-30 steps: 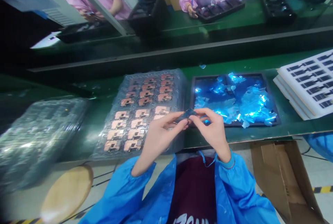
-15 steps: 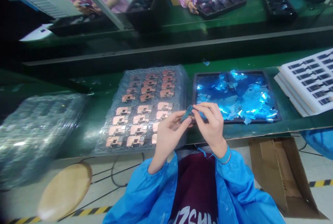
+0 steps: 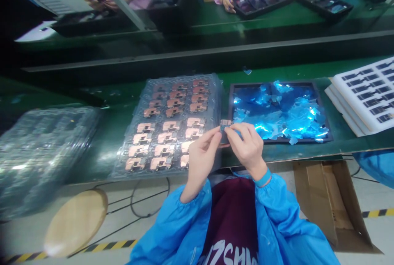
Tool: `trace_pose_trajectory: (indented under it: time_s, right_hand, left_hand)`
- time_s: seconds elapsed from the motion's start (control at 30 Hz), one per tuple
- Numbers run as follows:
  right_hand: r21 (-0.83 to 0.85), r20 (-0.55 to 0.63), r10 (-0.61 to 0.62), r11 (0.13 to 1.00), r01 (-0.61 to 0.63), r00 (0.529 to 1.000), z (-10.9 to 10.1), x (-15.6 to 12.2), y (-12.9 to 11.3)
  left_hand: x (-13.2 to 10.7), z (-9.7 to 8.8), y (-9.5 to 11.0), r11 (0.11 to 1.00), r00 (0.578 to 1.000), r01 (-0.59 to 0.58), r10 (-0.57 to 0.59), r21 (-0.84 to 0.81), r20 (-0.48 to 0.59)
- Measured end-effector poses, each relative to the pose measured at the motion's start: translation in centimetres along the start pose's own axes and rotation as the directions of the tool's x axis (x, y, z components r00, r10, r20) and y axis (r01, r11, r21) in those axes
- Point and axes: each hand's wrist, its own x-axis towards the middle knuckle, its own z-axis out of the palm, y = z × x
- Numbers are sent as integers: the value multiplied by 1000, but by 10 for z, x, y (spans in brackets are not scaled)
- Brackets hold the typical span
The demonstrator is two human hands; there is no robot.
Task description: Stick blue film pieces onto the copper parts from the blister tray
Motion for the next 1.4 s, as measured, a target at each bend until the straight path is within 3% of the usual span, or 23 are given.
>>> trace_pose_trajectory:
  time_s: [0.17,0.37,0.63,0.73,0.87,0.97,1.03,1.1,1.17,1.23,1.33,1.4]
  right_hand:
    - [-37,-38,-154,988,153,987,-2,3,-3]
    - [25,45,-200,980,199,979,-7,4,-6]
    - [101,118,-274,960,263,954,-15,4,-6]
    - [152,140,-281,954,260,949,-17,6,-5]
    - [228,107,-301,935,271,948,-16,1,-2]
    - [263,-4,-238,937,231,971,-13,-6,-1]
    - [246,-134,-95,961,126,986,-9,-8,3]
    - [169,-225,85,984,-47,971,-4,-4,13]
    - [42,-177,231,973,-228,957,3,7,30]
    - [-100,-28,309,945,-310,951,12,20,49]
    - [-218,106,325,930,-297,940,22,34,61]
    - [-134,128,281,955,-264,951,25,35,50]
  left_hand:
    - [2,-5,3,984,997,76,-70,-163,46]
    - [9,-14,7,903,965,259,-222,-343,142]
    - [16,-21,12,795,918,394,-317,-462,238]
    - [18,-21,11,758,912,410,-339,-506,231]
    - [21,-16,10,751,931,354,-341,-558,133]
    - [24,-13,11,767,944,280,-330,-577,19]
    - [26,-12,11,780,949,217,-309,-587,-60]
    - [28,-12,11,790,954,163,-278,-591,-109]
    - [28,-12,11,798,962,138,-249,-586,-112]
    - [28,-12,10,804,969,135,-228,-579,-90]
    - [29,-11,6,819,974,154,-221,-552,-56]
    - [29,-9,3,831,973,160,-223,-533,-56]
